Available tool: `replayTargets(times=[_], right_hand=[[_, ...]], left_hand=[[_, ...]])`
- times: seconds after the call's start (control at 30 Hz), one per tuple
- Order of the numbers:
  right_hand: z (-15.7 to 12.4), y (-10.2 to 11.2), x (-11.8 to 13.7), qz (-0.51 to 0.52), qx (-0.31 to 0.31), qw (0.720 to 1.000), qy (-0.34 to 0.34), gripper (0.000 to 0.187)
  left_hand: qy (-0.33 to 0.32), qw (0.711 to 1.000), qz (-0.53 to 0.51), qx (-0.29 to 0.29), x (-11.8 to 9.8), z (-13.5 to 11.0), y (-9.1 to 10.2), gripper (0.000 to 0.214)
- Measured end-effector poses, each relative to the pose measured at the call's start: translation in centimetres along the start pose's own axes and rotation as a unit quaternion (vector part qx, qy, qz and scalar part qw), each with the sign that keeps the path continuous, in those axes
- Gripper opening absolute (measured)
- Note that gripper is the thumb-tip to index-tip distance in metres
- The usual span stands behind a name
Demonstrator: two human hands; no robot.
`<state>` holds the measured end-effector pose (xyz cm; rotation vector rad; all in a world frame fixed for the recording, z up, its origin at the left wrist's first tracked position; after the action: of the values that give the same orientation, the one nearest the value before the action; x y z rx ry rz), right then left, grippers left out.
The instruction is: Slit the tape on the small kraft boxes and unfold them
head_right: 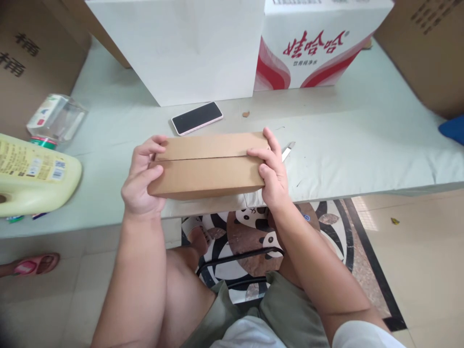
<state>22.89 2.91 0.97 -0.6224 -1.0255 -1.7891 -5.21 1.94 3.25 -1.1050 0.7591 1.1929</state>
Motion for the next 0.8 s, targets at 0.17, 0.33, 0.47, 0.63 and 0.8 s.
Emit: replayTargets(times=[0.17, 0.33, 0.47, 0.63, 0.8], right_hand=[[0.24, 0.45, 0.34, -0.026, 0.012, 0.999, 0.018, 0.039], [0.4, 0.83, 0.54, -0.047, 0.023, 0.998, 0.022, 0.043], [0.31, 0.77, 0.48, -0.048, 0.03, 0.998, 0.014, 0.044], [0.16, 0.2, -0.19, 0.033, 0.035, 0.999, -0.009, 0.062], [0.1, 0.38, -0.12, 0.022, 0.04, 0.999, -0.005, 0.054]], left_hand=[[-0.01, 0.999, 0.021, 0.038, -0.2, -0.03, 0.07, 0.022], [-0.009, 0.999, 0.029, 0.04, -0.22, 0.1, 0.11, 0.022], [0.0, 0.999, 0.034, 0.014, -0.23, 0.2, -0.03, 0.025], [0.013, 0.999, 0.032, -0.01, -0.25, 0.19, -0.23, 0.031], [-0.027, 0.996, 0.083, -0.017, -0.68, 0.31, -0.48, 0.021]])
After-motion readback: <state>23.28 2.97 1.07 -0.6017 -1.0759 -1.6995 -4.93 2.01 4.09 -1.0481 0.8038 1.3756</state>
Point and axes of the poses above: each hand's wrist, its own z-axis towards the middle knuckle, its own y-axis out of the back of the hand, x = y × z, the point moved 4 cm from there along z, towards the middle knuckle, and after that the axes turned 13 degrees about -z, right-handed, at the moved point
